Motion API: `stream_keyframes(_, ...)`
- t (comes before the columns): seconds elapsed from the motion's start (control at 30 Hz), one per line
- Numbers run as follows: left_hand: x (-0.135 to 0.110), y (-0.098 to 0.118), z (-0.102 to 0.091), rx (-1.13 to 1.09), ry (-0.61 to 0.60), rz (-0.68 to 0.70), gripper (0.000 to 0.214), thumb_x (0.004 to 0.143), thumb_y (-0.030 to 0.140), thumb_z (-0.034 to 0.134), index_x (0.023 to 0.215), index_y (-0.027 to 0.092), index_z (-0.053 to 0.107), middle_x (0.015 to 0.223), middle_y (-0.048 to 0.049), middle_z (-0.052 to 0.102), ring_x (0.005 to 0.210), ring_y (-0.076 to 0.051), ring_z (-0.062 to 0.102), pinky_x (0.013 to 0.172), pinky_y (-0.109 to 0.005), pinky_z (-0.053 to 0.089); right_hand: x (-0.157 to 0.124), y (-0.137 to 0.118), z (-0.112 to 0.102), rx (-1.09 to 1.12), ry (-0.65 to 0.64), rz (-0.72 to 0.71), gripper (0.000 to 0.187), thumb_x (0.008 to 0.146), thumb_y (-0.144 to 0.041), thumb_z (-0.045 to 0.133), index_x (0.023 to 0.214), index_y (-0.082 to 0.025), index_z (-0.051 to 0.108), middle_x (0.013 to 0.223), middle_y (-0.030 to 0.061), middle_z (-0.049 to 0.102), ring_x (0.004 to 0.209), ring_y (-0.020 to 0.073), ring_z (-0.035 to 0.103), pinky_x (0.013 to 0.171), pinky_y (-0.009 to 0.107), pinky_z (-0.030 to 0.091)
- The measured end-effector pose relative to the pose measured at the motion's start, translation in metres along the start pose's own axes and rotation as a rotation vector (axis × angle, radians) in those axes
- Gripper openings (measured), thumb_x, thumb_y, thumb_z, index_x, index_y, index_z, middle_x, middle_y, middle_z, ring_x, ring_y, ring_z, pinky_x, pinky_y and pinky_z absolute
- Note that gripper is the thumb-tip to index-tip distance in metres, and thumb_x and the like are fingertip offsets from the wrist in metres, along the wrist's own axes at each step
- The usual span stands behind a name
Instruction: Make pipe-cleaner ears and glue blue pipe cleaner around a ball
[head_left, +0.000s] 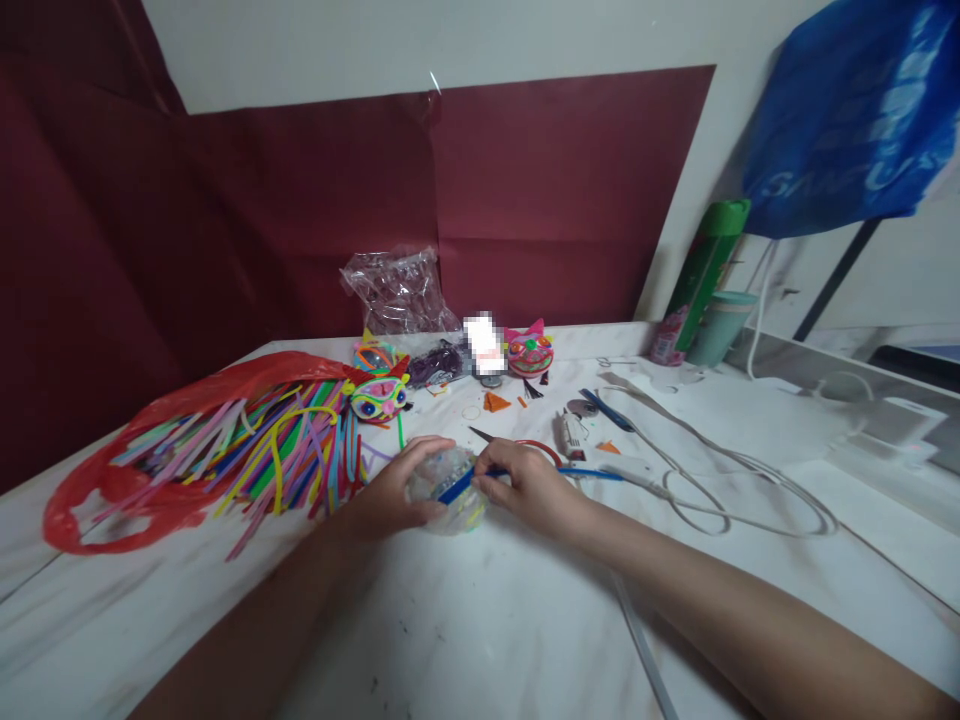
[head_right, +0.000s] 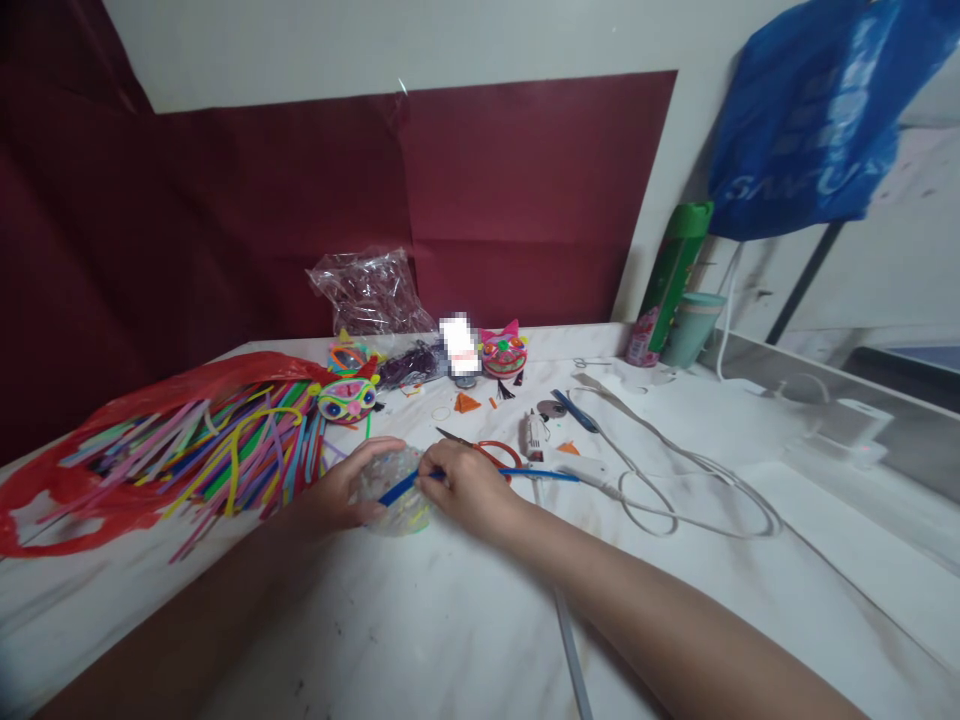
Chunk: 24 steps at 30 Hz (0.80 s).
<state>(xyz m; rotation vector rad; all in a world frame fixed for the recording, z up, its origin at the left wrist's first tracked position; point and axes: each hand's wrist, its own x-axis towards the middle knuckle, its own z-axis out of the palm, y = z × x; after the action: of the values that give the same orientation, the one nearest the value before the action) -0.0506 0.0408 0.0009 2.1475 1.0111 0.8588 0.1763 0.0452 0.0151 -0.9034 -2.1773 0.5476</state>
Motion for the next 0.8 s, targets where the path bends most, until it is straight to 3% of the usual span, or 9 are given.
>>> stream_keyframes(0.17, 0.0, 0.006, 0.002, -0.059, -0.013, -0.081, 0.081, 0.067, 0.06, 0.067, 0.13, 0.017, 0.042, 0.136, -0.0148, 0.043, 0.124, -0.034, 0.043, 0.104, -0.043, 0.035, -0.001, -0.001, 0.001, -0.015, 0.002, 0.02, 0.011, 0.076, -0.007, 0.06, 0.075, -0.018, 0.06, 0.074, 0.0012, 0.062, 0.068, 0.014, 0.057, 0.062, 0.023, 0.041)
stream_keyframes(0.4, 0.002, 0.024, 0.007, -0.027, 0.081, -0.194, 0.062, 0.068, 0.041, 0.069, 0.121, 0.02, 0.046, 0.123, -0.0088, 0.054, 0.112, -0.03, 0.051, 0.096, -0.041, 0.04, -0.003, -0.001, 0.007, -0.026, 0.02, -0.002, 0.01, 0.077, -0.008, 0.061, 0.078, -0.018, 0.06, 0.078, 0.0027, 0.064, 0.072, 0.0153, 0.059, 0.066, 0.024, 0.043)
stream_keyframes(0.57, 0.001, 0.018, 0.004, -0.155, 0.058, -0.24, 0.063, 0.068, 0.04, 0.067, 0.123, 0.019, 0.043, 0.112, -0.0073, 0.058, 0.098, -0.027, 0.058, 0.084, -0.037, 0.046, -0.002, 0.001, 0.004, -0.021, -0.005, -0.035, 0.015, 0.074, -0.005, 0.061, 0.082, -0.018, 0.062, 0.08, 0.0026, 0.065, 0.073, 0.0154, 0.061, 0.067, 0.024, 0.045)
stream_keyframes(0.7, 0.0, 0.012, 0.004, -0.178, 0.074, -0.224, 0.066, 0.067, 0.04, 0.069, 0.124, 0.02, 0.043, 0.117, -0.0083, 0.057, 0.102, -0.027, 0.057, 0.086, -0.037, 0.045, -0.001, 0.005, 0.0, -0.065, 0.0, -0.144, 0.017, 0.076, -0.003, 0.059, 0.084, -0.018, 0.063, 0.082, 0.0032, 0.066, 0.075, 0.0153, 0.061, 0.067, 0.024, 0.045)
stream_keyframes(0.8, 0.0, 0.011, 0.005, -0.161, 0.089, -0.244, 0.065, 0.068, 0.038, 0.069, 0.125, 0.019, 0.044, 0.116, -0.0085, 0.058, 0.103, -0.028, 0.057, 0.088, -0.039, 0.045, 0.0, 0.008, -0.003, -0.249, 0.063, -0.316, 0.012, 0.084, -0.008, 0.055, 0.086, -0.016, 0.063, 0.081, 0.0068, 0.065, 0.076, 0.0177, 0.058, 0.07, 0.028, 0.044)
